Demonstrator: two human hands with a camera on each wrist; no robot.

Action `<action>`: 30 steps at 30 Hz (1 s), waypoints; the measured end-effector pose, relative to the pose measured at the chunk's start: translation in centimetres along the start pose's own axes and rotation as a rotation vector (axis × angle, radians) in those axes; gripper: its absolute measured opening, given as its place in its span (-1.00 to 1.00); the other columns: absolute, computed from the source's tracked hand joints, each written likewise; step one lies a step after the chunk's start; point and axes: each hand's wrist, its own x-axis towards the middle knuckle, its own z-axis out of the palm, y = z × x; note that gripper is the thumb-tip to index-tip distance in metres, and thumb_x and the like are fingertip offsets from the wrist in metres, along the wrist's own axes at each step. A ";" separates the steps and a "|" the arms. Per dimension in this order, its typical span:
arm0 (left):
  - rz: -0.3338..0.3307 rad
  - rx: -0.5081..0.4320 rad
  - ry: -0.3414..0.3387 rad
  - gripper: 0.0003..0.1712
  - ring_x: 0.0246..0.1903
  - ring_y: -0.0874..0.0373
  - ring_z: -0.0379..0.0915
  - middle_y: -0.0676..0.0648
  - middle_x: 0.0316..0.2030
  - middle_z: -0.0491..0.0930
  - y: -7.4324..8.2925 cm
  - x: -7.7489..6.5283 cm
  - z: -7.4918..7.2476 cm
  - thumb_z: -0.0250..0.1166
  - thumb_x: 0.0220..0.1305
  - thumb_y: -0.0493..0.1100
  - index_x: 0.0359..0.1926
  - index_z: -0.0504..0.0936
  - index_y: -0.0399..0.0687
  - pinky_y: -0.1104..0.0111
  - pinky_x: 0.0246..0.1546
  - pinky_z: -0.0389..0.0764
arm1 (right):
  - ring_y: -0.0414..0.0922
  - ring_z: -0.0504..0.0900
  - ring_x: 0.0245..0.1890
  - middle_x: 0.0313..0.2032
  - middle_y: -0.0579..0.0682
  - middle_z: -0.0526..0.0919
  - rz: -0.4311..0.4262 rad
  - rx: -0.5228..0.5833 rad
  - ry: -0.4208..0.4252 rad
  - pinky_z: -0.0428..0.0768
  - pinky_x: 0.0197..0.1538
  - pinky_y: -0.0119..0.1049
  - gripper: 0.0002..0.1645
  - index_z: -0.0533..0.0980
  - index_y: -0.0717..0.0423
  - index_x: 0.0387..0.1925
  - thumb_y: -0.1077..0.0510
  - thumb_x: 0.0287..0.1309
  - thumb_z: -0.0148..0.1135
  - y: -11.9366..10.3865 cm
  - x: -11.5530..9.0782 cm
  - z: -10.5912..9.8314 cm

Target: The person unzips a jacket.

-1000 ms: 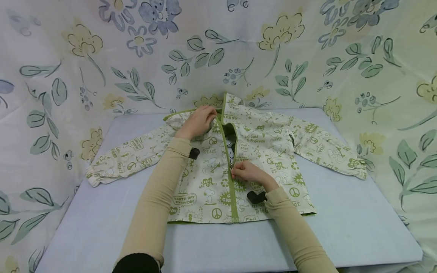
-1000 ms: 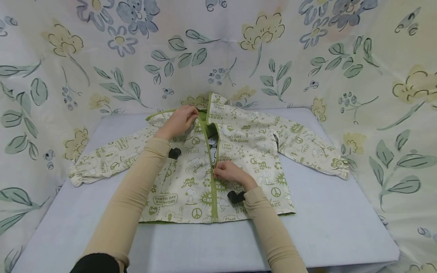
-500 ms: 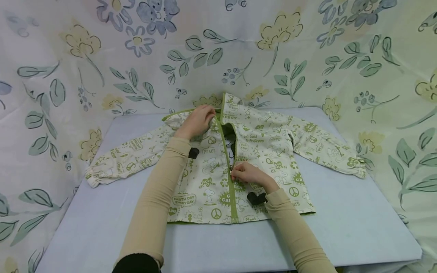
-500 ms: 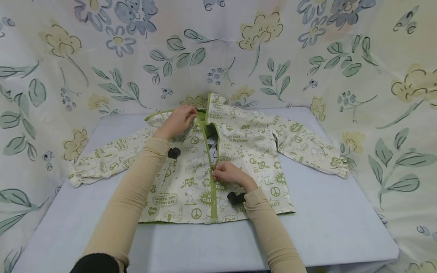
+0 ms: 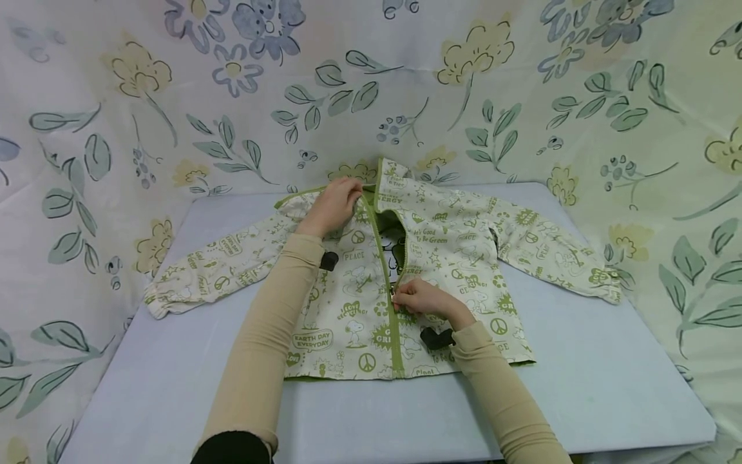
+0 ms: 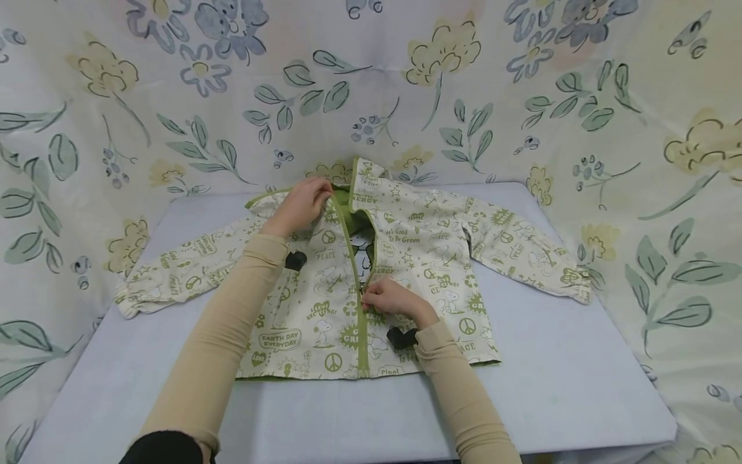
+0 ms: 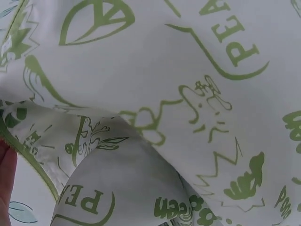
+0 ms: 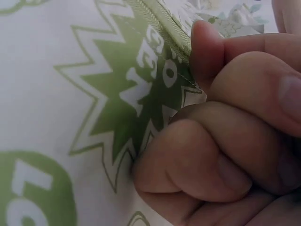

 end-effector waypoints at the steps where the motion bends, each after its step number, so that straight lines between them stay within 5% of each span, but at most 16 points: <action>1: -0.007 -0.004 0.007 -0.77 -0.09 0.06 0.36 -0.10 -0.11 0.46 -0.1 0.0 0.1 -0.02 0.43 -0.20 -0.05 0.50 -0.18 0.27 -0.03 0.42 | -0.23 0.12 -0.79 -0.81 -0.12 0.22 -0.002 0.000 -0.001 0.18 -0.68 -0.39 -0.64 0.59 0.23 -0.48 0.16 0.33 -0.02 0.0 0.0 0.0; 9: -0.035 0.014 0.078 -0.79 -0.11 0.03 0.39 -0.13 -0.13 0.49 -0.8 0.1 0.5 0.01 0.41 -0.22 -0.09 0.52 -0.20 0.27 -0.07 0.45 | -0.24 0.09 -0.81 -0.82 -0.12 0.22 -0.013 -0.007 -0.015 0.19 -0.68 -0.39 -0.64 0.60 0.18 -0.49 0.15 0.34 -0.02 0.1 -0.1 0.0; 30: -0.155 -0.024 0.142 -0.77 -0.09 0.01 0.39 -0.15 -0.11 0.49 -1.0 0.5 0.5 -0.01 0.42 -0.23 -0.07 0.52 -0.24 0.28 -0.08 0.47 | -0.24 0.12 -0.82 -0.83 -0.13 0.22 -0.011 0.004 -0.075 0.20 -0.69 -0.38 -0.64 0.58 0.25 -0.48 0.15 0.33 -0.01 -0.2 -0.9 -0.1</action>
